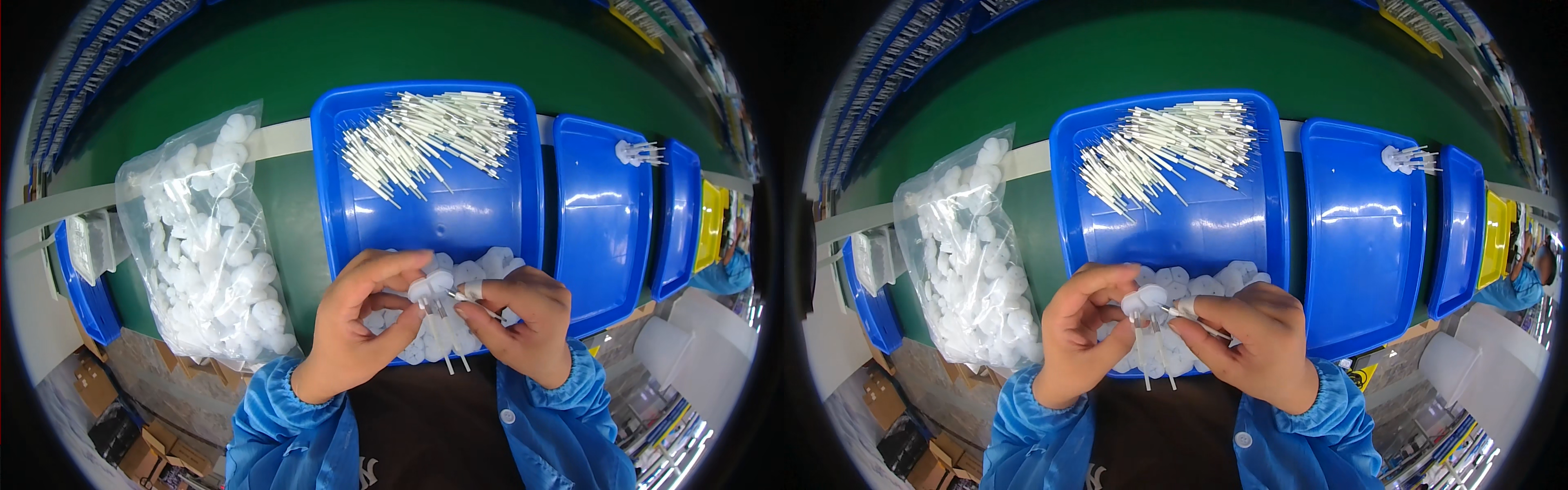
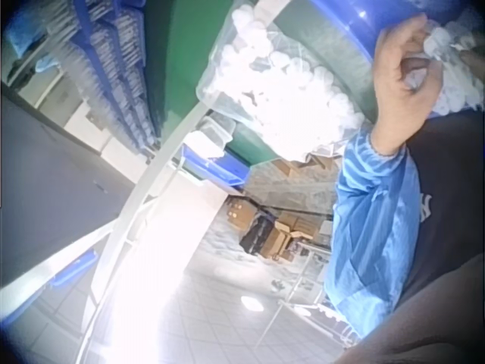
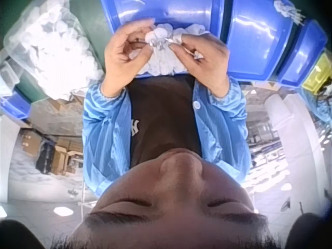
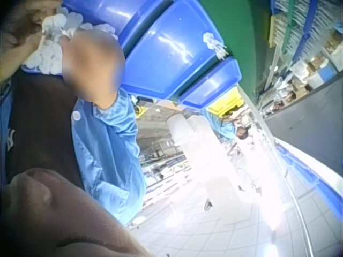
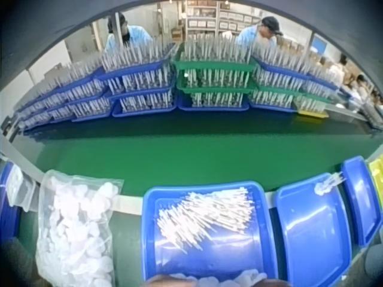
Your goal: The person inserts white plastic sticks into white cotton bobbins one by one. They pick up a bobbin and a stick, insert the stick into the bobbin, and place the finished swab into a blue tray. The process is repeated continuously throughout the clip.
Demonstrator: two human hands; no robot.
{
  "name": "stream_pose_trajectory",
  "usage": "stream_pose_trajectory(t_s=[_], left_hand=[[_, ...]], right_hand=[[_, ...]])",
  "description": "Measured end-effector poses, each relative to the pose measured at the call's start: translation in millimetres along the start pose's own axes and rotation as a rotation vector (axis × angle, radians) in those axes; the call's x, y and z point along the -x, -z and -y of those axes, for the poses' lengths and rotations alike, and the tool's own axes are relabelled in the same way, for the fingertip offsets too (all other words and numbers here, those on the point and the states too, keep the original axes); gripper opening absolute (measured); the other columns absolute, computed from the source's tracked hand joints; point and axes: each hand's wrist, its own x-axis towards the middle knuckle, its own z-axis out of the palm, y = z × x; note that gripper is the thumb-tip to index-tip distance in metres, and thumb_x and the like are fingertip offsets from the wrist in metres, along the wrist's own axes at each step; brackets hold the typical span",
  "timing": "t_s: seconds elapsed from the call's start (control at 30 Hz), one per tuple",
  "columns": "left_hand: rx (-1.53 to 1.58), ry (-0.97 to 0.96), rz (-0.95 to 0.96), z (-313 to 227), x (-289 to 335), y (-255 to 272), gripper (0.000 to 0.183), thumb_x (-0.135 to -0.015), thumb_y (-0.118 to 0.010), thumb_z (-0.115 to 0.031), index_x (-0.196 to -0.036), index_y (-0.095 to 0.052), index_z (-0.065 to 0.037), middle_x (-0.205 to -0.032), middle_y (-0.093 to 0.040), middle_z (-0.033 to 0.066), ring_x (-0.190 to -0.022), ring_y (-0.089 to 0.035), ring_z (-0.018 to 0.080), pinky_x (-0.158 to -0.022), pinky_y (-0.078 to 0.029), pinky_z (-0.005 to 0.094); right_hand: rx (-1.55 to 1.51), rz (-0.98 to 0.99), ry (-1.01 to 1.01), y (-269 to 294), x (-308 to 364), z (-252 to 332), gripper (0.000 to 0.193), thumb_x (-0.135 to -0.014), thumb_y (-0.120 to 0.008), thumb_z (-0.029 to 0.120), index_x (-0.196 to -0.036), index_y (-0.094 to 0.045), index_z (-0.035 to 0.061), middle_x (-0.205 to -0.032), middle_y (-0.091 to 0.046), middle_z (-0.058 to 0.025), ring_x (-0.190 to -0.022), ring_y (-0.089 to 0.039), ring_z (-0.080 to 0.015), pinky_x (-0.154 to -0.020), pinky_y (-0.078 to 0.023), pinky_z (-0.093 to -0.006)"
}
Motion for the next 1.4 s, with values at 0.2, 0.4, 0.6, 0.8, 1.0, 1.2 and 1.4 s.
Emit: stream_pose_trajectory(t_s=[0.2,0.4,0.6,0.8,1.0,1.2,1.4], left_hand=[[-0.134,-0.12,-0.022,5.2,-2.1,1.6,0.052,-0.088,-0.073,0.017,-0.135,-0.077,-0.004,-0.125,-0.065,0.0101,-0.112,-0.072,0.019,-0.092,-0.064,0.0286],[-0.384,-0.258,-0.02,11.7,-0.6,0.9,0.048,-0.085,-0.075,0.016,-0.127,-0.082,-0.006,-0.125,-0.067,0.0128,-0.11,-0.074,0.0236,-0.089,-0.063,0.0334],[-0.351,-0.234,-0.03,9.3,-6.9,-3.3,0.046,-0.086,-0.074,0.013,-0.127,-0.083,-0.006,-0.12,-0.081,0.0144,-0.102,-0.078,0.0247,-0.085,-0.061,0.0356],[-0.57,-0.329,-0.011,0.3,-7.0,-0.4,0.045,-0.083,-0.076,0.012,-0.124,-0.083,-0.004,-0.104,-0.084,0.0119,-0.089,-0.079,0.0265,-0.082,-0.062,0.0354],[-0.813,-0.477,-0.069,4.3,-4.6,-5.0,0.047,-0.079,-0.081,0.01,-0.124,-0.083,-0.004,-0.1,-0.084,0.0119,-0.084,-0.078,0.0265,-0.075,-0.063,0.0362],[-0.713,-0.352,-0.075,3.8,0.6,-4.5,0.048,-0.078,-0.081,0.01,-0.124,-0.083,-0.003,-0.094,-0.082,0.0125,-0.081,-0.078,0.0263,-0.074,-0.063,0.0361],[-0.706,-0.381,-0.034,11.1,3.9,-3.4,0.052,-0.081,-0.08,0.009,-0.132,-0.079,-0.003,-0.105,-0.082,0.0134,-0.088,-0.076,0.0268,-0.077,-0.062,0.035]], right_hand=[[-0.045,0.028,-0.07,-2.4,0.7,-0.2,0.021,-0.082,-0.097,0.013,-0.095,-0.081,0.0072,-0.062,-0.067,-0.0044,-0.051,-0.064,-0.0194,-0.051,-0.045,-0.0311],[-0.132,0.014,-0.209,-8.9,2.3,6.9,0.016,-0.087,-0.093,0.012,-0.095,-0.081,0.0054,-0.062,-0.066,-0.007,-0.049,-0.063,-0.0197,-0.048,-0.045,-0.0308],[-0.161,0.125,-0.207,-8.2,1.0,2.0,0.011,-0.091,-0.089,0.01,-0.097,-0.082,0.0045,-0.065,-0.068,-0.0105,-0.051,-0.065,-0.0201,-0.051,-0.047,-0.0306],[-0.176,0.137,-0.272,-7.6,-4.0,2.5,0.013,-0.091,-0.089,0.014,-0.096,-0.081,0.0048,-0.068,-0.071,-0.0084,-0.055,-0.067,-0.0216,-0.052,-0.048,-0.0324],[0.313,0.027,0.124,-16.7,-1.5,0.3,0.012,-0.09,-0.087,0.016,-0.092,-0.078,0.0074,-0.07,-0.073,-0.0067,-0.054,-0.065,-0.0243,-0.054,-0.048,-0.0379],[0.061,0.071,-0.041,-15.9,-7.7,-2.8,0.013,-0.086,-0.091,0.013,-0.092,-0.082,0.0068,-0.071,-0.072,-0.0104,-0.055,-0.065,-0.0271,-0.054,-0.05,-0.0371],[0.011,0.104,-0.102,-11.6,-7.9,-1.7,0.013,-0.086,-0.091,0.013,-0.095,-0.084,0.0067,-0.07,-0.073,-0.0096,-0.055,-0.066,-0.0249,-0.054,-0.05,-0.0353]])
